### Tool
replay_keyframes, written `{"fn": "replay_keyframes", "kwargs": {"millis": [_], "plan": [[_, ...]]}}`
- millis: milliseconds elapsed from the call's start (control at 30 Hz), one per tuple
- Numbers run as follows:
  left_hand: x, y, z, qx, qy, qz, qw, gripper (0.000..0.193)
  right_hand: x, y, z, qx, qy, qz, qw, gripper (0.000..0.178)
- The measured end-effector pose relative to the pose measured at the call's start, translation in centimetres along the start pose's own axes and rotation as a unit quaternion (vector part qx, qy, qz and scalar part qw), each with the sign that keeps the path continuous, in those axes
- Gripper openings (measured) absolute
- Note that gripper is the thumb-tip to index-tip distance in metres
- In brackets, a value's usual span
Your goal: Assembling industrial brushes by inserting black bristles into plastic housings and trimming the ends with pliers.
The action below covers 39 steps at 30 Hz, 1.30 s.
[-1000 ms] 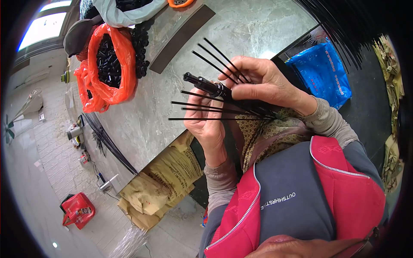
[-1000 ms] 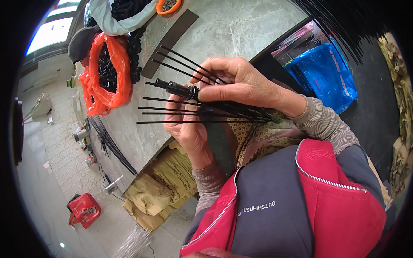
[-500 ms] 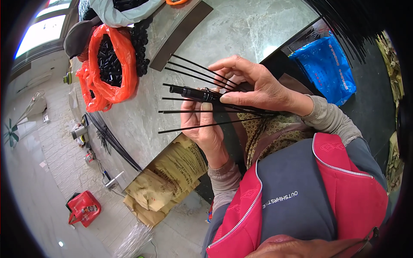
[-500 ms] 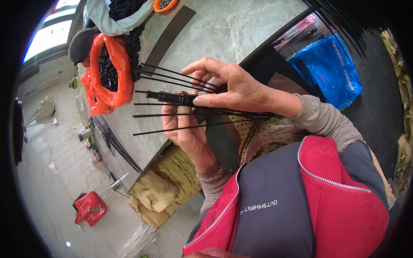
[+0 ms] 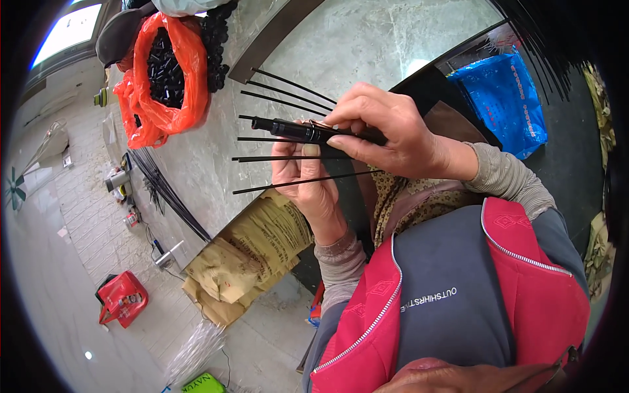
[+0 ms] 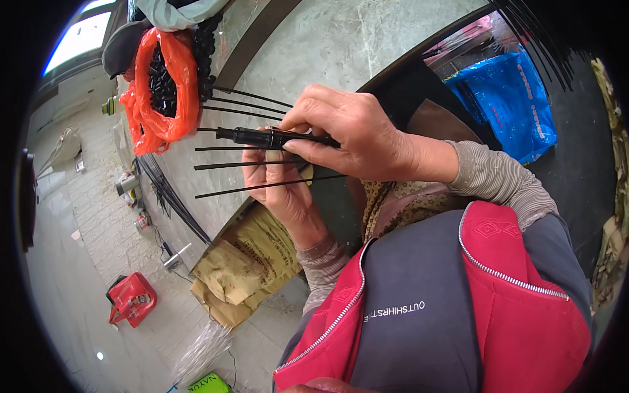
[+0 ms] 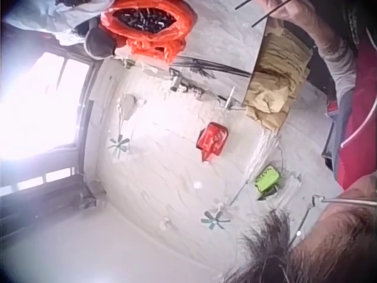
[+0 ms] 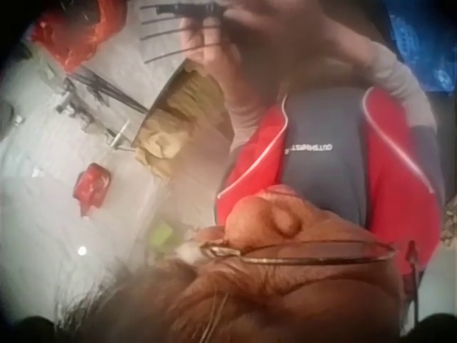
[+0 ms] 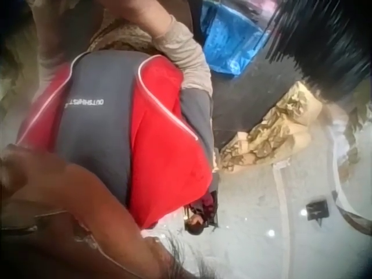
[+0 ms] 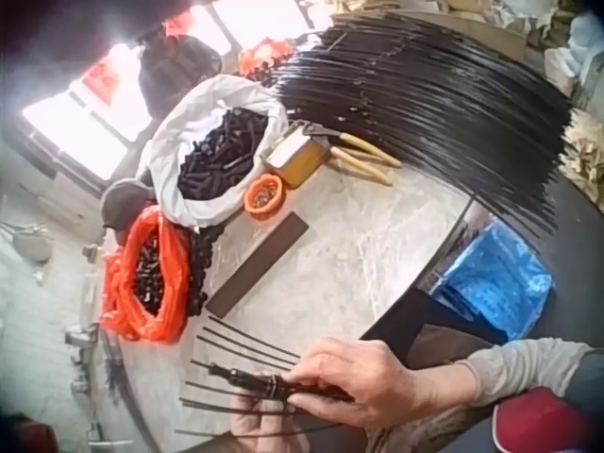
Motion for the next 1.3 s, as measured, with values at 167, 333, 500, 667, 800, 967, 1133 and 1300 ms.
{"fn": "replay_keyframes", "kwargs": {"millis": [167, 333, 500, 667, 800, 967, 1133, 1300], "plan": [[0.3, 0.3, -0.1, -0.018, -0.012, 0.020, 1.000, 0.035, -1.0, -0.8, -0.5, -0.013, 0.099, -0.060, 0.993, 0.037], [0.3, 2.1, -0.7, 0.000, -0.055, 0.021, 0.998, 0.038, -1.4, -2.7, -2.9, -0.002, 0.093, -0.084, 0.992, 0.041], [1.2, 2.4, -1.8, 0.036, -0.068, 0.022, 0.997, 0.043, -1.6, -3.7, -3.3, 0.079, 0.161, -0.246, 0.953, 0.046], [1.8, 2.3, -2.1, 0.073, -0.077, 0.056, 0.993, 0.044, -2.4, -4.2, -2.3, 0.127, 0.171, -0.265, 0.940, 0.058], [1.7, 2.6, -2.3, 0.070, -0.080, 0.071, 0.992, 0.039, -2.0, -4.3, -1.9, 0.127, 0.204, -0.174, 0.955, 0.042], [1.6, 2.5, -2.2, 0.056, -0.076, 0.053, 0.994, 0.036, -2.0, -4.0, -0.7, 0.066, 0.179, -0.127, 0.973, 0.035], [1.8, 2.6, -2.0, 0.053, -0.091, 0.066, 0.992, 0.035, -1.8, -3.8, -0.9, 0.057, 0.136, -0.128, 0.981, 0.032], [1.7, 2.8, -1.9, 0.049, -0.084, 0.054, 0.994, 0.034, -2.0, -3.6, -0.9, 0.089, 0.119, -0.100, 0.984, 0.033]]}}
Point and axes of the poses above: each hand's wrist, its own z-axis away from the middle knuckle, its own y-axis out of the palm, x = y × z, the point moved 4 cm from there along -z, towards the middle knuckle, and after that the axes turned 6 degrees about x, right-handed, at the moved point
